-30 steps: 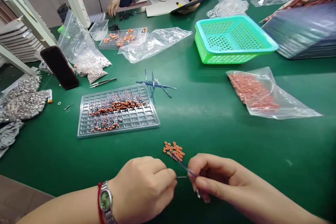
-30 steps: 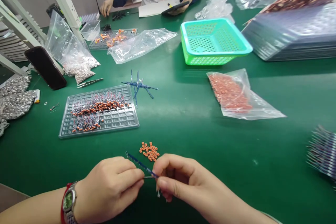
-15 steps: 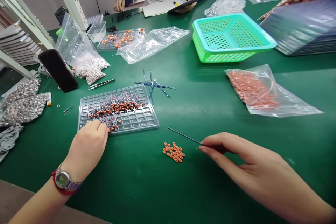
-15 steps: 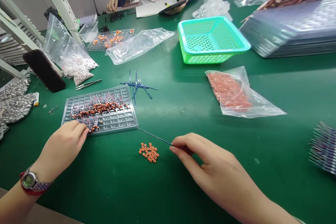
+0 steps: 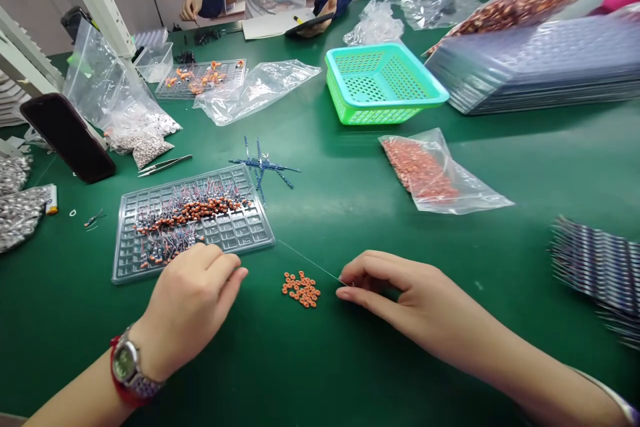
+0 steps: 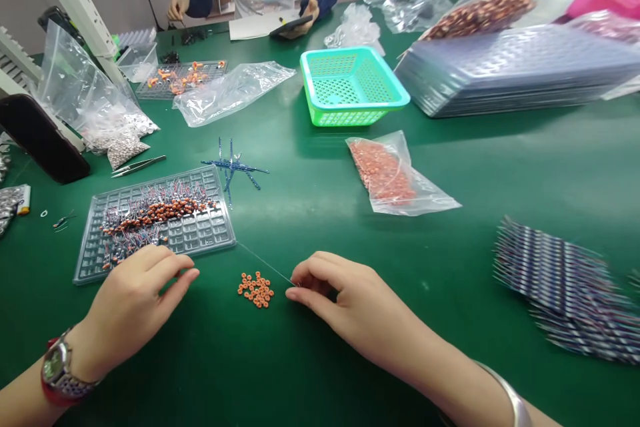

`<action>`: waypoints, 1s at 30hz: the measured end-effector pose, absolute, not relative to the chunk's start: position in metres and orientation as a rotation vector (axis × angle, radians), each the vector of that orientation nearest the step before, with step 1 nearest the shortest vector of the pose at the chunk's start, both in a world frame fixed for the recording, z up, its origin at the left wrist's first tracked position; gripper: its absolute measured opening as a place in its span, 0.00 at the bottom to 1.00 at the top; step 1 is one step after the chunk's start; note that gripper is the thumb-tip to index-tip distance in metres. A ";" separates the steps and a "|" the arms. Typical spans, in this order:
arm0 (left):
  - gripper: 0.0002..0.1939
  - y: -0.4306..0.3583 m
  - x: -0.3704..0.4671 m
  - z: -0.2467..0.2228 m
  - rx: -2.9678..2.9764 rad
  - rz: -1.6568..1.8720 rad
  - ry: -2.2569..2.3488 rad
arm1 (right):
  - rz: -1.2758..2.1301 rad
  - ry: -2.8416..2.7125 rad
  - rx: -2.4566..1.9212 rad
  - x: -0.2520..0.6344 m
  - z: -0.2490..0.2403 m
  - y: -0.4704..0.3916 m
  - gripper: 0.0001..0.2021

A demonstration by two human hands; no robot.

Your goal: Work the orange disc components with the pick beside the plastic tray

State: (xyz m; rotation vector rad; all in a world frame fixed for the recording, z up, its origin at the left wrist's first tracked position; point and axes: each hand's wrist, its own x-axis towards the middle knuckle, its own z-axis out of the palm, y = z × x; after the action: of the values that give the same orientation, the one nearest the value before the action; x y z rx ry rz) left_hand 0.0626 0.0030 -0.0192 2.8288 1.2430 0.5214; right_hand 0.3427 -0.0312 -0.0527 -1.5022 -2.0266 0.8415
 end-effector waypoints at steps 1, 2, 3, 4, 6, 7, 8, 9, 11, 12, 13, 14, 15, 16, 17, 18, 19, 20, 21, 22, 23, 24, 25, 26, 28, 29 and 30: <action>0.07 0.002 0.068 -0.022 2.829 0.529 1.207 | 0.837 -2.037 -1.496 0.344 -0.053 -0.031 0.16; 0.07 0.002 0.072 -0.026 2.834 0.539 1.171 | 0.813 -2.046 -1.489 0.345 -0.054 -0.030 0.16; 0.08 0.001 0.076 -0.029 2.840 0.553 1.137 | 0.770 -2.052 -1.483 0.346 -0.055 -0.030 0.16; 0.08 0.001 0.078 -0.033 2.847 0.571 1.106 | 0.712 -2.055 -1.479 0.346 -0.056 -0.030 0.16; 0.06 0.000 0.080 -0.040 2.859 0.621 1.053 | 0.600 -2.054 -1.477 0.345 -0.059 -0.030 0.16; 0.05 -0.001 0.079 -0.042 2.859 0.642 1.031 | 0.559 -2.053 -1.478 0.344 -0.059 -0.031 0.16; 0.05 -0.001 0.078 -0.045 2.858 0.657 1.011 | 0.536 -2.048 -1.479 0.343 -0.060 -0.031 0.16; 0.04 -0.001 0.077 -0.047 2.856 0.660 0.995 | 0.537 -2.043 -1.481 0.341 -0.060 -0.032 0.16; 0.03 -0.001 0.074 -0.049 2.846 0.652 0.976 | 0.589 -2.023 -1.477 0.337 -0.060 -0.034 0.15; 0.03 -0.001 0.072 -0.049 2.838 0.648 0.968 | 0.626 -2.009 -1.471 0.335 -0.060 -0.035 0.14; 0.03 -0.001 0.072 -0.050 2.830 0.649 0.959 | 0.663 -1.996 -1.462 0.332 -0.060 -0.036 0.13; 0.03 -0.001 0.071 -0.050 2.822 0.655 0.946 | 0.691 -1.984 -1.451 0.329 -0.061 -0.037 0.13; 0.03 -0.001 0.072 -0.050 2.816 0.661 0.932 | 0.706 -1.974 -1.440 0.326 -0.062 -0.038 0.13; 0.04 -0.001 0.072 -0.050 2.811 0.666 0.916 | 0.707 -1.964 -1.431 0.323 -0.064 -0.038 0.12; 0.04 -0.001 0.072 -0.050 2.808 0.667 0.902 | 0.701 -1.956 -1.423 0.321 -0.066 -0.039 0.12; 0.05 -0.001 0.073 -0.051 2.804 0.669 0.891 | 0.690 -1.949 -1.416 0.319 -0.068 -0.040 0.12; 0.05 -0.001 0.073 -0.051 2.799 0.668 0.886 | 0.676 -1.942 -1.409 0.317 -0.069 -0.040 0.12; 0.05 -0.001 0.073 -0.051 2.794 0.666 0.882 | 0.659 -1.935 -1.404 0.316 -0.071 -0.041 0.12; 0.05 -0.001 0.073 -0.052 2.789 0.668 0.880 | 0.643 -1.930 -1.402 0.315 -0.072 -0.041 0.12; 0.05 -0.001 0.073 -0.052 2.785 0.672 0.876 | 0.628 -1.928 -1.403 0.314 -0.073 -0.042 0.12; 0.05 -0.001 0.073 -0.052 2.781 0.677 0.875 | 0.615 -1.928 -1.406 0.314 -0.074 -0.042 0.13; 0.05 -0.002 0.073 -0.052 2.778 0.684 0.876 | 0.607 -1.930 -1.409 0.314 -0.074 -0.043 0.13; 0.05 -0.002 0.073 -0.052 2.775 0.691 0.876 | 0.600 -1.933 -1.410 0.314 -0.075 -0.043 0.13; 0.04 -0.003 0.073 -0.052 2.774 0.698 0.877 | 0.593 -1.936 -1.412 0.314 -0.076 -0.043 0.12; 0.03 -0.003 0.074 -0.051 2.775 0.707 0.876 | 0.576 -1.938 -1.408 0.314 -0.077 -0.044 0.12; 0.03 -0.003 0.075 -0.050 2.776 0.714 0.872 | 0.566 -1.938 -1.407 0.313 -0.077 -0.044 0.12; 0.03 -0.003 0.075 -0.050 2.778 0.721 0.868 | 0.558 -1.937 -1.406 0.313 -0.078 -0.045 0.12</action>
State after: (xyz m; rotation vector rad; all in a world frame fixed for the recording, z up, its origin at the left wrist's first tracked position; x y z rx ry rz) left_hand 0.0752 -0.0033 -0.0498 2.7781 0.8676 0.7207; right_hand 0.3131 -0.0446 -0.0778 -1.4062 -1.9373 0.5582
